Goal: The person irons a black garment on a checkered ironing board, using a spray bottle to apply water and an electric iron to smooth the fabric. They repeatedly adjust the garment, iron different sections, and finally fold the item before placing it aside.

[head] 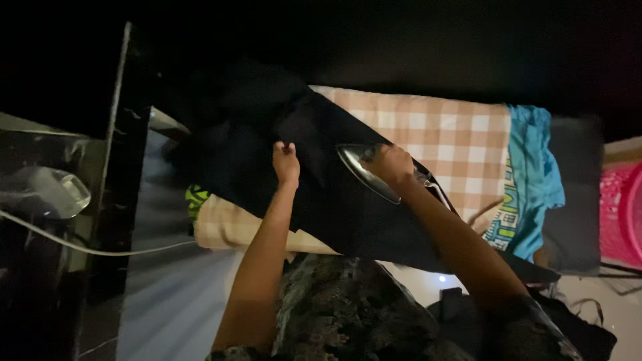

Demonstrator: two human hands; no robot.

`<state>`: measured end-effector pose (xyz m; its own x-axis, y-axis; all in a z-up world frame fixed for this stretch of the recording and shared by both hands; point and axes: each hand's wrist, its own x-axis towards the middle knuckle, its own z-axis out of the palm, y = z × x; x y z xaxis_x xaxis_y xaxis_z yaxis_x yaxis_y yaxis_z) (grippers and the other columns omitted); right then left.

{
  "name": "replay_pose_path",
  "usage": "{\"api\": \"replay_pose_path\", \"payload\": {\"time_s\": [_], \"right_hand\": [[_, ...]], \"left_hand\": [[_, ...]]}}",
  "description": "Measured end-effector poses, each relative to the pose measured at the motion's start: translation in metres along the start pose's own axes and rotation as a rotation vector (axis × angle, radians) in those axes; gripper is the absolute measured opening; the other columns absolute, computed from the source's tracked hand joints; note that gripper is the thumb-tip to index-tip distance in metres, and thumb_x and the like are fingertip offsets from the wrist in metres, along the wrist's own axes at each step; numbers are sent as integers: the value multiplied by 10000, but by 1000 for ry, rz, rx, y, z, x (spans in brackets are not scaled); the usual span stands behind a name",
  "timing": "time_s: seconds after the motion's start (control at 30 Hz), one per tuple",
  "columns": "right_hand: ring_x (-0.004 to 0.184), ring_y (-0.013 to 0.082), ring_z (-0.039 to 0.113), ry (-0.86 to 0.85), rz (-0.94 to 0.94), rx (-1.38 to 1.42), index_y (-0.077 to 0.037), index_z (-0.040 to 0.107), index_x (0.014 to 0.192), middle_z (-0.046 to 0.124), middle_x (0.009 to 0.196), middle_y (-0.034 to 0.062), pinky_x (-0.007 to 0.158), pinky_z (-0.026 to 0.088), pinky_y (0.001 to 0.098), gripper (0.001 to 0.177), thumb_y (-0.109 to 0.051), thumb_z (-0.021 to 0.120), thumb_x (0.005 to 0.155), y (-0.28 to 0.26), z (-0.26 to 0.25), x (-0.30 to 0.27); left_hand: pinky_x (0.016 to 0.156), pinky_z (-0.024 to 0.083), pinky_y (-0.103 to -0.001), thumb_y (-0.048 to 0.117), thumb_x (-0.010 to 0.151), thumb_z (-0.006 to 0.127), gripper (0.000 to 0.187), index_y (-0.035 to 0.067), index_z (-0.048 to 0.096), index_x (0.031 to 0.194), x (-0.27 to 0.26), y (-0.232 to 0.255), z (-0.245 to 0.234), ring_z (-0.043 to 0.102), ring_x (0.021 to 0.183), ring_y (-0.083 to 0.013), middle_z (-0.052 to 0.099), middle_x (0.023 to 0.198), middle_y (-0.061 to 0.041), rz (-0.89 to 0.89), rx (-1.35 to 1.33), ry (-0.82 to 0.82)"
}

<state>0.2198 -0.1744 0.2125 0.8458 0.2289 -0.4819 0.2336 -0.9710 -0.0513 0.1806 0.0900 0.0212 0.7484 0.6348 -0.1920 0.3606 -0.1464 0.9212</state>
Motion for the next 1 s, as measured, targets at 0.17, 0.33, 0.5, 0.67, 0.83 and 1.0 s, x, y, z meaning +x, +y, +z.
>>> {"api": "replay_pose_path", "payload": {"time_s": [0.17,0.33,0.5,0.67,0.83,1.0], "right_hand": [[663,245,709,167,-55,58,-36,742,1039,732,854,169,568,593,393,689,-700,643,885,-34,1,52],[791,313,730,326,-23,119,-9,757,977,727,888,188,667,603,436,700,-696,672,868,-84,-19,84],[736,260,742,30,2,89,19,738,1018,747,878,164,647,637,411,757,-716,558,984,-77,-27,82],[620,177,696,-106,-169,-57,-131,800,1017,772,802,97,608,599,355,587,-683,620,932,5,8,21],[557,143,674,52,-291,-23,-152,785,1033,749,734,29,574,577,343,586,-695,686,836,71,26,-33],[569,137,657,-121,-94,128,-200,748,1139,777,848,53,486,556,326,446,-561,654,896,12,1,-9]], "left_hand": [[703,559,-382,144,1015,591,317,33,568,1311,-3,-48,-13,662,882,-270,630,1176,-140,-37,61,-65],[614,455,-366,102,1044,540,284,44,623,1309,4,-49,-14,512,707,-202,618,968,-136,-268,-220,-133],[587,486,-304,13,980,542,299,28,608,1271,1,-47,-19,560,677,-109,614,979,9,37,-139,-52],[529,415,-316,94,1031,550,185,64,612,1203,-3,-14,-27,464,579,-113,544,780,-7,-330,-299,-110],[559,452,-320,77,1061,564,134,16,577,1179,8,-41,-21,475,608,-123,508,774,-21,-310,-277,-170],[615,480,-301,22,1033,531,139,41,577,1163,7,-46,-15,474,664,-94,517,840,37,-259,-479,-174]]}}
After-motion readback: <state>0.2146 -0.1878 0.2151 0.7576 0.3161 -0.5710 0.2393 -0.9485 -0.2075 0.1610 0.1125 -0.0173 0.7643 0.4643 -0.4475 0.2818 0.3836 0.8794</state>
